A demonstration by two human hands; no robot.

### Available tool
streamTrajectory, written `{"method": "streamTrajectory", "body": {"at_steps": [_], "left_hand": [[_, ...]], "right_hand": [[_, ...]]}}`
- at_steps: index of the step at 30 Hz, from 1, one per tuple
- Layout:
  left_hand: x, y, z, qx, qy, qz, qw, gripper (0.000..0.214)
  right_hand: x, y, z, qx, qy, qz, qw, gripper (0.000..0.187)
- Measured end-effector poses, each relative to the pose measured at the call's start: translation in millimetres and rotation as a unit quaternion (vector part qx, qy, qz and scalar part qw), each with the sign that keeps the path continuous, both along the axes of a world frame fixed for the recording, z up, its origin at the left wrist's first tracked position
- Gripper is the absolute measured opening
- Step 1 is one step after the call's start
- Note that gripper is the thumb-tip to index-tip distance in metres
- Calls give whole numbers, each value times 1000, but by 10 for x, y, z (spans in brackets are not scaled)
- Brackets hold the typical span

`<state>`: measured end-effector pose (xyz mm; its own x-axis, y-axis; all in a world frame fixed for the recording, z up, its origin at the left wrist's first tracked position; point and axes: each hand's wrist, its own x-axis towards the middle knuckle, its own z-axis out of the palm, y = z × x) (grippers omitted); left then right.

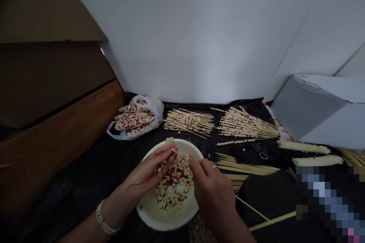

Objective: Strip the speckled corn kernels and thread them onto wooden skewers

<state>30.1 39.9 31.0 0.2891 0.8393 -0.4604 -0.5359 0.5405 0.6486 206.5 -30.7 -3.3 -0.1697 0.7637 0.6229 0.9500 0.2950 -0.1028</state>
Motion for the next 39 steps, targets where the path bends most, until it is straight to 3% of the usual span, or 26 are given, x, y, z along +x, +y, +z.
{"method": "streamTrajectory", "body": {"at_steps": [11,28,39], "left_hand": [[20,10,10,-30,1,22,999,16],[-10,36,-69,-22,4,4,1000,12],[-20,52,-104,-57,-56,10,997,17]], "right_hand": [[6,-23,16,3,-51,-19,998,36],[-6,-56,110,20,-89,-8,996,42],[-21,-59,86,37,-74,-10,996,37]]}}
